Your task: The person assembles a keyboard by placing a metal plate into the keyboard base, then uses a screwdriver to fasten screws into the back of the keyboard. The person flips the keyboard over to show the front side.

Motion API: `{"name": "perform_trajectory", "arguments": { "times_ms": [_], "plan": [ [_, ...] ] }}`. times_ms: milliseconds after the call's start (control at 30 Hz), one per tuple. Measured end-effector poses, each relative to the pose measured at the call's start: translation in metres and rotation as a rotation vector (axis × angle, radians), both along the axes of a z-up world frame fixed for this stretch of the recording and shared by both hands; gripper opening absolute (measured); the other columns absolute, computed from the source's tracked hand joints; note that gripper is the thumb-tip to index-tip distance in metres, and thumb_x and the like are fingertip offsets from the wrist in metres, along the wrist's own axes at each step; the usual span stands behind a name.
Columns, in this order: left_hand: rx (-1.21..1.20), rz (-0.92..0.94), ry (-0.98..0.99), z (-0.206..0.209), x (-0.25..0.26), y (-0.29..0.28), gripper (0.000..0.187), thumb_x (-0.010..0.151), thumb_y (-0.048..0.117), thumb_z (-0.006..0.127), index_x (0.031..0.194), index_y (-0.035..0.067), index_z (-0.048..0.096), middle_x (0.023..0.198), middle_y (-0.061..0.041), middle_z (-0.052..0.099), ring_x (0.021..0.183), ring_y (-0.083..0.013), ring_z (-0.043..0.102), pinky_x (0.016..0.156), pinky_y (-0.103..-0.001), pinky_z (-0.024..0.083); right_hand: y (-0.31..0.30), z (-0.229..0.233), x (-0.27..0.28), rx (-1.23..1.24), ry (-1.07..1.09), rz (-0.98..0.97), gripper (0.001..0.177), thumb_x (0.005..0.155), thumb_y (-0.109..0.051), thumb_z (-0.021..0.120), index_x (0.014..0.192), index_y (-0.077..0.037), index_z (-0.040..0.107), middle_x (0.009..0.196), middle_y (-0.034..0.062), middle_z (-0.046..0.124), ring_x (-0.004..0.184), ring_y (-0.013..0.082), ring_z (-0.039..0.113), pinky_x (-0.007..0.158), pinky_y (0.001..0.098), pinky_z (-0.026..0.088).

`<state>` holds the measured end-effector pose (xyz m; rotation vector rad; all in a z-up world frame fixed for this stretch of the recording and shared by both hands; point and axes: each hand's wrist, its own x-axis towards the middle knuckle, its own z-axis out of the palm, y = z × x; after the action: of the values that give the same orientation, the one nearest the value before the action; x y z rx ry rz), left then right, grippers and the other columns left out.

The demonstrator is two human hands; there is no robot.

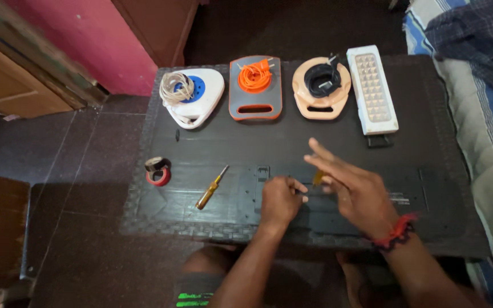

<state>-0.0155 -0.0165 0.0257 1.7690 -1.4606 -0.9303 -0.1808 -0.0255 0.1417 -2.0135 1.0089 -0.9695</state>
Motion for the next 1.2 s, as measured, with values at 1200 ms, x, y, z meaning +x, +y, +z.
{"name": "perform_trajectory", "arguments": {
  "times_ms": [1200],
  "plan": [
    [-0.073,0.038,-0.111,-0.004,-0.007,0.001,0.023,0.067,0.012,0.093,0.086,0.007,0.08,0.072,-0.015,0.073,0.063,-0.0258,0.07,0.063,-0.038,0.055,0.002,-0.013,0.017,0.036,0.063,-0.227,0.025,0.074,-0.017,0.09,0.085,-0.003,0.072,0.088,0.0067,0.082,0.08,0.0132,0.081,0.069,0.0273,0.064]
  ]
}}
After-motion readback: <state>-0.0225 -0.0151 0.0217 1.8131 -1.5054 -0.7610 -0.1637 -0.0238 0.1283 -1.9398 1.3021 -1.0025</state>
